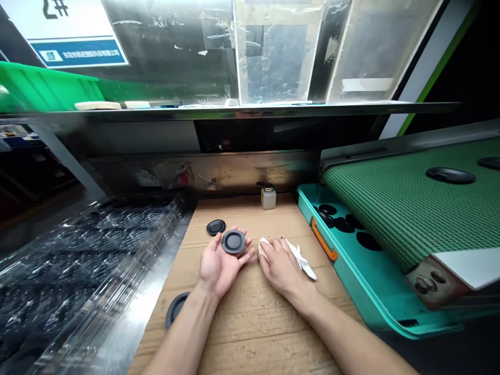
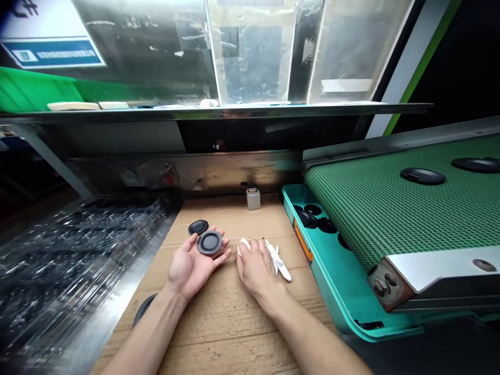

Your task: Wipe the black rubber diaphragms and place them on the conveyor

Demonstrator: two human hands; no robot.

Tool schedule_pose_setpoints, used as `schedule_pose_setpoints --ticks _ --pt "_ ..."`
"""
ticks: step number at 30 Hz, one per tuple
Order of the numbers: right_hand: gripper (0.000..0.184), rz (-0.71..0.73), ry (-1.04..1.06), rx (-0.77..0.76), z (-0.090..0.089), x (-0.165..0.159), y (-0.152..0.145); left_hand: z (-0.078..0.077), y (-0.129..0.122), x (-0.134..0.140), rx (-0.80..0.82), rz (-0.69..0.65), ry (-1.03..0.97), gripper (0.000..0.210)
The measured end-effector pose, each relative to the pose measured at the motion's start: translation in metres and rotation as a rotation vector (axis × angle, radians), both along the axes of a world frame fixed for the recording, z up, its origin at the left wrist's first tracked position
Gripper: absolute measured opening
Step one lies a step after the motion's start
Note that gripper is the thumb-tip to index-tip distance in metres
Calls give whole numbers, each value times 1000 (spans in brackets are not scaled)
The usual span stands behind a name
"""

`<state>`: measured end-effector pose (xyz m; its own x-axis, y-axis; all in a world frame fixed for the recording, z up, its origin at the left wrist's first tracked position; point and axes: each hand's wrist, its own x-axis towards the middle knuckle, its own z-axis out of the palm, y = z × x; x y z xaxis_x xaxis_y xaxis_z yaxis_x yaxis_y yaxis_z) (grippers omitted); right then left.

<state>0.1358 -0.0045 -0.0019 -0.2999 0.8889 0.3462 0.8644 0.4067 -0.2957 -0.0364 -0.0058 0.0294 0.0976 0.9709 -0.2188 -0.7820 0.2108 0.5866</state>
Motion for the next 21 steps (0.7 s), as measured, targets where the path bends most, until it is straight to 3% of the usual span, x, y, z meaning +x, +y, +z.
schedule_pose_setpoints --ticks 3,7,10,16,21 --pt "25 11 10 -5 -2 1 1 7 -10 12 114 72 190 36" --pt "28 23 36 -49 -1 5 3 13 -30 36 382 256 592 75" --pt "34 41 50 -104 1 7 3 15 -42 46 530 297 754 93" --pt "38 45 63 -111 3 8 1 13 -46 45 546 247 786 98" --pt "38 70 75 -112 -2 9 3 9 -43 41 579 213 945 100"
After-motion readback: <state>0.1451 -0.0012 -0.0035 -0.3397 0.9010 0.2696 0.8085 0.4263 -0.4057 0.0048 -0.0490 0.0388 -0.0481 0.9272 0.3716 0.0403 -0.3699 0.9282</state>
